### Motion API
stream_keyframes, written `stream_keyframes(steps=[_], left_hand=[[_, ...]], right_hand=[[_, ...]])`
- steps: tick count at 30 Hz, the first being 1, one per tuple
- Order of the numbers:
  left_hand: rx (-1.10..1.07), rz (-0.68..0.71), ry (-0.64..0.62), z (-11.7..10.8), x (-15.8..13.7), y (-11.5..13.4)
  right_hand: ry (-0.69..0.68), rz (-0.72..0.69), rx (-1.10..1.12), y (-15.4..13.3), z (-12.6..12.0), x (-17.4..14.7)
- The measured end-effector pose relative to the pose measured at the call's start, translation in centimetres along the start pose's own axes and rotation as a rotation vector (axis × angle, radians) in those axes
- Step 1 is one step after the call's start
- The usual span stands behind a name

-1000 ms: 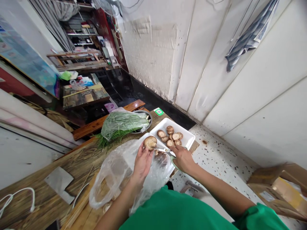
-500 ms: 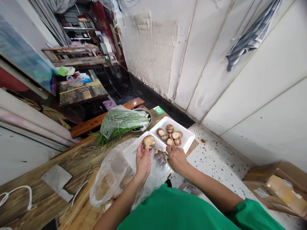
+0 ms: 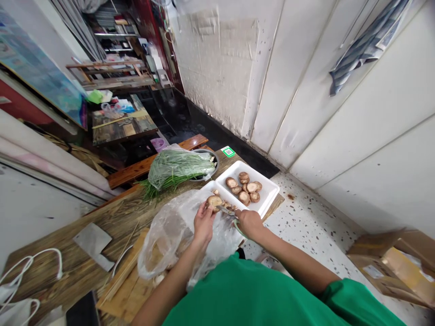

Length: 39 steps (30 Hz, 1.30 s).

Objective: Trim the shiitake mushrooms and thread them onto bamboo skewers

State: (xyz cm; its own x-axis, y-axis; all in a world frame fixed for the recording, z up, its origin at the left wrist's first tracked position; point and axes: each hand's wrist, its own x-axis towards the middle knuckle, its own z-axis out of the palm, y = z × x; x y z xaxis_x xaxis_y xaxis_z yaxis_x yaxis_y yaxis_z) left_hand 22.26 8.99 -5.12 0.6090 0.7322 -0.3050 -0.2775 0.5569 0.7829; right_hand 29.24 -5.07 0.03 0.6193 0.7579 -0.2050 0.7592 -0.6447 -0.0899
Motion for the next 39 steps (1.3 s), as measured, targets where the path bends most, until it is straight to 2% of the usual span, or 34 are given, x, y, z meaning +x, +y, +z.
stream_keyframes(steps=[4, 10, 16, 20, 24, 27, 33, 39], left_hand=[[-0.015, 0.069, 0.023, 0.1, -0.1, -0.4], [-0.051, 0.135, 0.012, 0.6, 0.2, 1.0], [-0.092, 0.062, -0.089, 1.2, -0.8, 1.4], [-0.049, 0.041, -0.091, 1.5, -1.2, 1.7], [-0.062, -0.043, -0.089, 1.4, -1.0, 1.9], [-0.044, -0.073, -0.077, 1.2, -0.9, 1.6], [0.008, 0.016, -0.089, 1.3, -1.3, 1.0], [-0.026, 0.024, -0.071, 1.4, -1.3, 0.7]], right_hand=[[-0.024, 0.032, 0.031, 0.2, 0.0, -1.1], [0.02, 0.029, 0.149, 0.5, 0.0, -2.5], [0.097, 0.055, 0.147, 0.1, 0.1, -2.9], [0.13, 0.064, 0.087, 0.1, -0.6, -3.3], [0.163, 0.052, 0.023, 0.2, -0.9, -3.5], [0.15, 0.047, 0.006, 0.1, -0.8, -3.3], [0.121, 0.056, -0.025, -0.1, -0.7, -2.7], [0.044, 0.043, 0.033, -0.4, -1.1, -2.7]])
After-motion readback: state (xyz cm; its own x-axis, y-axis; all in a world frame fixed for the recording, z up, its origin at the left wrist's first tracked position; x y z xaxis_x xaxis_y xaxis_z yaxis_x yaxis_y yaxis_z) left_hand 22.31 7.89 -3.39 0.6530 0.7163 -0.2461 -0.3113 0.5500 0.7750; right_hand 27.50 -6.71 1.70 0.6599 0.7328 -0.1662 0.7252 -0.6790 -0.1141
